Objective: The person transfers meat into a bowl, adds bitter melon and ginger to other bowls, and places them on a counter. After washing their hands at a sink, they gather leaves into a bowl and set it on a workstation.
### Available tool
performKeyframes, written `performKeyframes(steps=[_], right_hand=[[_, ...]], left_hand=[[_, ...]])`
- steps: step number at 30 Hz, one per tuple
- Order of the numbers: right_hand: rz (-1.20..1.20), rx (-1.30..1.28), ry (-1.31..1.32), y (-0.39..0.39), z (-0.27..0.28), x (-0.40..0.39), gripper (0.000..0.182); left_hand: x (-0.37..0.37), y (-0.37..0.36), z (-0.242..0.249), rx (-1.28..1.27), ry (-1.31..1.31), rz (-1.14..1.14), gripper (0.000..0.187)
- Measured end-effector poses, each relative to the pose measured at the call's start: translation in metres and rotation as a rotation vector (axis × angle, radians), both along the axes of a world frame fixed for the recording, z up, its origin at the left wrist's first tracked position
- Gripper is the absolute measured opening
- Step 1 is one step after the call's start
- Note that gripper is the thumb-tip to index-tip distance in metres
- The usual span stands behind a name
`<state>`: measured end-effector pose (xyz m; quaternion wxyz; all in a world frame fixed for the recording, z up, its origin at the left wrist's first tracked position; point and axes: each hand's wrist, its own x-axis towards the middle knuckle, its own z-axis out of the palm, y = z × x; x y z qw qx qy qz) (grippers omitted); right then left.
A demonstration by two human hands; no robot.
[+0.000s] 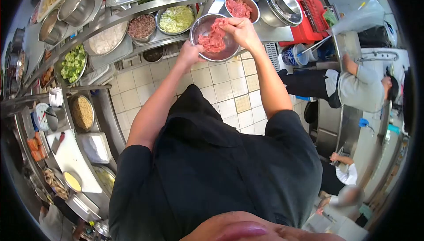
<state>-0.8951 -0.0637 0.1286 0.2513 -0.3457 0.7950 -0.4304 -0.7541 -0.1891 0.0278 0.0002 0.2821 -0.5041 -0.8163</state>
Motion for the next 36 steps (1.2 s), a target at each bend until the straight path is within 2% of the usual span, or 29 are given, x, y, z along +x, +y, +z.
performKeyframes(steps=[1, 4, 5, 8, 10, 12, 15, 18, 19, 22, 23, 24, 26, 29, 32, 36], right_hand=[[-0.018, -0.133, -0.002, -0.005, 0.009, 0.012, 0.018], [-0.134, -0.268, 0.093, -0.021, 0.038, 0.053, 0.018], [-0.196, -0.339, 0.007, -0.027, 0.056, 0.075, 0.017], [-0.349, -0.450, 0.133, -0.046, 0.028, 0.102, 0.017], [-0.211, -0.107, 0.264, -0.054, 0.007, 0.123, 0.017], [-0.236, -0.126, 0.314, -0.060, -0.009, 0.133, 0.019], [-0.304, -0.173, 0.193, -0.061, 0.008, 0.147, 0.021], [-0.318, -0.095, 0.045, -0.070, 0.029, 0.159, 0.021], [-0.316, -0.030, 0.139, -0.071, 0.033, 0.160, 0.021], [-0.403, -0.359, -0.116, -0.081, 0.010, 0.160, 0.020], [-0.258, -0.330, -0.031, -0.079, -0.015, 0.147, 0.020], [-0.220, -0.171, 0.135, -0.076, -0.043, 0.136, 0.020], [-0.294, -0.227, 0.034, -0.074, -0.040, 0.133, 0.020], [-0.282, -0.289, 0.072, -0.068, -0.018, 0.122, 0.021], [-0.336, -0.395, -0.208, -0.064, -0.012, 0.111, 0.021], [-0.480, -0.668, -0.303, -0.066, -0.011, 0.098, 0.020]], left_hand=[[0.007, -0.008, 0.007, 0.001, 0.017, -0.004, 0.037], [0.031, -0.031, 0.019, 0.000, 0.056, -0.039, 0.037], [0.040, -0.038, 0.022, 0.001, 0.071, -0.049, 0.036], [0.065, -0.060, 0.046, 0.034, 0.126, -0.093, 0.035], [0.082, -0.068, 0.040, 0.048, 0.152, -0.118, 0.035], [0.094, -0.075, 0.038, 0.036, 0.150, -0.149, 0.034], [0.110, -0.082, 0.032, 0.072, 0.116, -0.134, 0.034], [0.118, -0.086, 0.031, 0.088, 0.074, -0.092, 0.034], [0.118, -0.087, 0.030, 0.078, 0.063, -0.102, 0.034], [0.110, -0.095, 0.023, 0.049, 0.062, -0.123, 0.034], [0.107, -0.096, 0.021, 0.049, 0.079, -0.133, 0.034], [0.106, -0.095, 0.019, 0.051, 0.095, -0.146, 0.034], [0.100, -0.094, 0.019, 0.005, 0.062, -0.138, 0.033], [0.088, -0.094, 0.019, 0.004, 0.051, -0.117, 0.034], [0.078, -0.091, 0.025, 0.007, 0.036, -0.121, 0.038], [0.061, -0.085, 0.019, 0.012, 0.010, -0.102, 0.042]])
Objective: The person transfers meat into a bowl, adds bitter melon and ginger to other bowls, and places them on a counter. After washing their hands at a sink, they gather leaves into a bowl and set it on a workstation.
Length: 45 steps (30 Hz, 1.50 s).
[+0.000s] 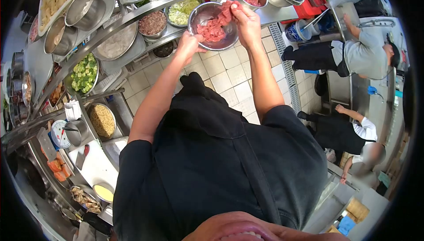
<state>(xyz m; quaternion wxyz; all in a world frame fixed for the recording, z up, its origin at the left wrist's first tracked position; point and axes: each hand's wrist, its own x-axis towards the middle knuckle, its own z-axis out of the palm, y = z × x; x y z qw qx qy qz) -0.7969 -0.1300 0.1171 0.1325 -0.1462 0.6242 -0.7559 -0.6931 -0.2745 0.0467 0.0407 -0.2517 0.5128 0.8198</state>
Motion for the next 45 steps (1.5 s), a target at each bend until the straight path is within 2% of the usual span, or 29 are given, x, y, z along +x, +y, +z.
performKeyframes(steps=[5, 9, 13, 16, 17, 20, 21, 22, 23, 24, 25, 26, 27, 28, 29, 30, 31, 32, 33, 34, 36, 38, 40, 41, 45], right_hand=[[0.063, -0.391, -0.366, 0.010, 0.010, -0.032, 0.027], [0.009, -0.433, -0.409, 0.024, 0.007, -0.062, 0.025], [0.021, -0.606, -0.430, 0.043, 0.001, -0.111, 0.018], [-0.344, -0.479, -0.264, 0.055, -0.036, -0.175, 0.015], [-0.324, -0.399, -0.242, 0.060, -0.042, -0.186, 0.015], [-0.496, -0.191, -0.102, 0.062, -0.085, -0.243, 0.016], [-0.518, -0.033, -0.032, 0.065, -0.101, -0.256, 0.022], [-0.571, 0.323, 0.231, 0.081, -0.145, -0.294, 0.029], [-0.565, 0.464, 0.119, 0.067, -0.107, -0.257, 0.035], [-0.414, 0.723, 0.353, 0.085, -0.140, -0.278, 0.037], [-0.374, 0.750, 0.306, 0.071, -0.129, -0.254, 0.035], [-0.276, 1.087, 0.383, 0.051, -0.095, -0.219, 0.034], [-0.208, 1.060, 0.396, 0.028, -0.068, -0.193, 0.034], [-0.068, 0.705, 0.367, 0.039, -0.118, -0.229, 0.034], [-0.102, 0.780, 0.573, 0.044, -0.136, -0.247, 0.034], [-0.251, 1.051, 0.669, 0.045, -0.141, -0.249, 0.034], [-0.293, 1.019, 0.636, 0.058, -0.166, -0.277, 0.033], [-0.346, 1.068, 0.682, 0.056, -0.159, -0.267, 0.032], [-0.362, 1.148, 0.615, 0.055, -0.151, -0.263, 0.033], [-0.376, 1.205, 0.606, 0.056, -0.144, -0.261, 0.035], [-0.382, 1.150, 0.546, 0.052, -0.142, -0.260, 0.033], [-0.417, 1.001, 0.361, 0.039, -0.115, -0.239, 0.031], [-0.422, 0.834, 0.217, 0.025, -0.102, -0.227, 0.029], [-0.414, 0.747, 0.163, 0.022, -0.104, -0.229, 0.028], [-0.391, 0.430, -0.055, 0.031, -0.101, -0.235, 0.027]], left_hand=[[-0.009, 0.000, -0.002, 0.047, 0.013, 0.010, 0.042], [-0.016, -0.001, -0.009, 0.060, 0.022, 0.025, 0.043], [-0.015, -0.010, -0.006, 0.032, -0.011, 0.087, 0.040], [0.003, -0.028, -0.006, 0.076, 0.032, 0.071, 0.037], [0.011, -0.035, -0.006, 0.102, 0.047, 0.061, 0.036], [0.038, -0.054, 0.003, 0.013, -0.060, 0.163, 0.032], [0.051, -0.058, 0.003, 0.010, -0.075, 0.195, 0.032], [0.068, -0.065, 0.005, 0.004, -0.091, 0.258, 0.031], [0.087, -0.079, 0.007, -0.014, -0.110, 0.362, 0.031], [0.112, -0.093, 0.000, -0.036, -0.094, 0.463, 0.031], [0.142, -0.107, -0.014, -0.071, -0.081, 0.591, 0.031], [0.176, -0.119, -0.016, -0.114, -0.075, 0.727, 0.031], [0.204, -0.129, 0.016, -0.042, -0.068, 0.782, 0.029], [0.235, -0.140, 0.037, -0.059, -0.089, 0.902, 0.029], [0.269, -0.149, 0.049, -0.157, -0.121, 0.972, 0.027], [0.305, -0.159, 0.058, -0.249, -0.158, 1.005, 0.025], [0.329, -0.168, 0.067, -0.272, -0.131, 1.139, 0.022], [0.357, -0.174, 0.074, -0.295, -0.104, 1.257, 0.020], [0.396, -0.185, 0.067, -0.350, -0.111, 1.292, 0.019], [0.417, -0.191, 0.079, -0.354, -0.181, 1.401, 0.025], [0.454, -0.220, 0.087, -0.347, -0.144, 1.555, 0.030], [0.501, -0.262, 0.082, -0.279, -0.011, 1.567, 0.033], [0.541, -0.305, 0.078, -0.311, -0.034, 1.508, 0.034], [0.546, -0.322, 0.079, -0.347, -0.152, 1.570, 0.036], [0.586, -0.369, 0.053, -0.283, -0.115, 1.666, 0.034]])
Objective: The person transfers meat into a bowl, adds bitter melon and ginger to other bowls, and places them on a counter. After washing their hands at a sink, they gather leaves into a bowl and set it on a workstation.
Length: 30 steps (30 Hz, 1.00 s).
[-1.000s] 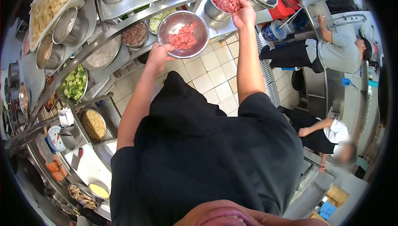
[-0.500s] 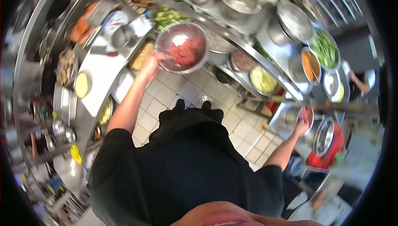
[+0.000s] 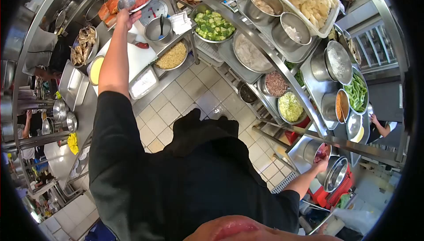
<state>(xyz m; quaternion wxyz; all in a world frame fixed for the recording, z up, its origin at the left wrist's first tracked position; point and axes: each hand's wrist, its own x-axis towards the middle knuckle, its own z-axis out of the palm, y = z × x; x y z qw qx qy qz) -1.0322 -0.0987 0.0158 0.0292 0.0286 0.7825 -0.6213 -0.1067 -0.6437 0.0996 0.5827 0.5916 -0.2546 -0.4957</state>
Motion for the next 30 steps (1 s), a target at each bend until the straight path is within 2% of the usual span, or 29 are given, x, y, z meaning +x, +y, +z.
performKeyframes(steps=[3, 6, 8, 10, 13, 16, 19, 22, 25, 28, 30], right_hand=[[-0.044, -0.180, -0.069, 0.008, 0.006, 0.002, 0.026], [0.004, -0.336, -0.115, 0.032, -0.016, -0.035, 0.026], [-0.082, -0.315, -0.154, 0.044, -0.021, -0.043, 0.028], [-0.179, -0.316, -0.188, 0.035, 0.000, -0.020, 0.034], [-0.103, -0.483, -0.281, 0.048, -0.014, -0.036, 0.035], [-0.034, -0.580, -0.426, 0.064, -0.032, -0.064, 0.029], [0.286, -0.633, -0.462, 0.097, -0.074, -0.114, 0.025], [0.130, -0.454, -0.458, 0.084, -0.066, -0.104, 0.024], [0.098, -0.336, -0.324, 0.081, -0.068, -0.102, 0.021], [0.244, -0.379, -0.358, 0.082, -0.060, -0.093, 0.020], [0.294, -0.127, -0.415, 0.066, -0.054, -0.095, 0.023]], left_hand=[[0.000, -0.003, 0.005, 0.020, -0.010, 0.026, 0.034], [0.001, -0.001, 0.007, 0.024, 0.013, 0.008, 0.040], [0.002, 0.001, 0.006, 0.010, 0.040, 0.009, 0.047], [0.012, -0.001, 0.000, 0.015, 0.069, -0.040, 0.048], [0.006, -0.001, 0.005, 0.009, 0.076, -0.045, 0.051], [0.006, 0.000, 0.008, 0.013, 0.065, -0.046, 0.051], [0.008, 0.004, 0.008, 0.018, 0.057, -0.039, 0.052], [0.002, 0.008, 0.012, 0.030, 0.035, 0.016, 0.053], [0.008, 0.007, 0.011, 0.043, -0.022, 0.032, 0.054], [0.010, 0.003, 0.012, 0.057, -0.064, 0.013, 0.056], [0.002, 0.010, 0.017, 0.081, -0.097, 0.086, 0.050]])
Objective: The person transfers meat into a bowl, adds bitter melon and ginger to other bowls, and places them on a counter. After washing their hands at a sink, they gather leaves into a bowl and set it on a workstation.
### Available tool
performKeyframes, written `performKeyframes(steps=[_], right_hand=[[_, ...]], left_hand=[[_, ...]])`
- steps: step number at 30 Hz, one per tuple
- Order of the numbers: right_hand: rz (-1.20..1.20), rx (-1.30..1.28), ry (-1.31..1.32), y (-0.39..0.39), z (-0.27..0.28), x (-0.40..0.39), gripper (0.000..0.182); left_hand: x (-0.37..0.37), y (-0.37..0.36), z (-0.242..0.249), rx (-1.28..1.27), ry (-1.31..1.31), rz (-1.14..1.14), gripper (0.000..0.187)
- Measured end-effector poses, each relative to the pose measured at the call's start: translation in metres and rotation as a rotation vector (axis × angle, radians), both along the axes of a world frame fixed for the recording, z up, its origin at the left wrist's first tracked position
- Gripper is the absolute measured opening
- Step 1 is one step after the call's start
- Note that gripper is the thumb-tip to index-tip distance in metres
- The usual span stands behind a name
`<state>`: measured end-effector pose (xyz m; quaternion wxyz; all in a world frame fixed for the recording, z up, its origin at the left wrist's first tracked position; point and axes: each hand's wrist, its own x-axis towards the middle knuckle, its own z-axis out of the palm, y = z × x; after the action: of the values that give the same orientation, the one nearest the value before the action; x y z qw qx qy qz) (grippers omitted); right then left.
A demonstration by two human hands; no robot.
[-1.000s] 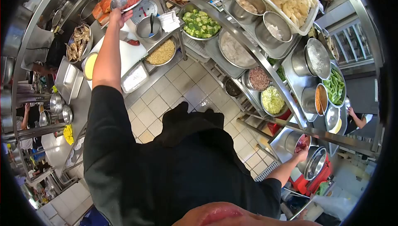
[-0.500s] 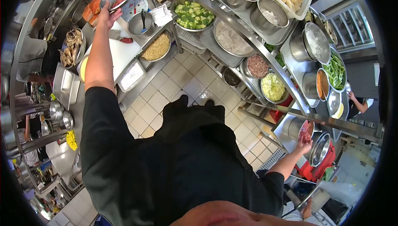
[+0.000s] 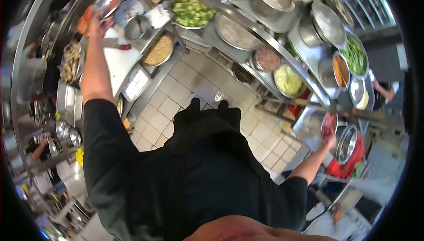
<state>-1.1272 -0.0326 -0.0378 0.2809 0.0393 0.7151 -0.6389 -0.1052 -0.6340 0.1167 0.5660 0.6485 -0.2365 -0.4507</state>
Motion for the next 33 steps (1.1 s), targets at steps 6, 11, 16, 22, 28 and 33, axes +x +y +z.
performKeyframes(steps=[6, 11, 16, 22, 28, 33], right_hand=[[0.405, 1.192, 0.985, -0.006, 0.015, 0.018, 0.045], [0.119, 0.963, 0.944, 0.003, 0.056, 0.044, 0.028], [-0.193, 0.692, 0.859, -0.008, 0.080, 0.062, 0.023], [0.171, 0.870, 0.824, -0.012, 0.049, 0.039, 0.020], [0.261, 0.962, 0.849, -0.051, 0.001, -0.001, 0.028], [0.423, 1.016, 0.986, -0.048, 0.020, -0.003, 0.021]], left_hand=[[0.074, -0.027, -0.032, -0.231, -0.100, -0.491, 0.040], [0.051, -0.035, -0.023, -0.085, -0.150, -0.300, 0.045], [0.048, -0.003, -0.025, -0.063, -0.129, -0.353, 0.041], [-0.009, 0.042, -0.031, -0.046, 0.031, -0.437, 0.015], [-0.058, 0.079, -0.062, 0.076, -0.051, -0.457, 0.023], [-0.109, 0.118, -0.080, 0.104, -0.044, -0.390, 0.011]])
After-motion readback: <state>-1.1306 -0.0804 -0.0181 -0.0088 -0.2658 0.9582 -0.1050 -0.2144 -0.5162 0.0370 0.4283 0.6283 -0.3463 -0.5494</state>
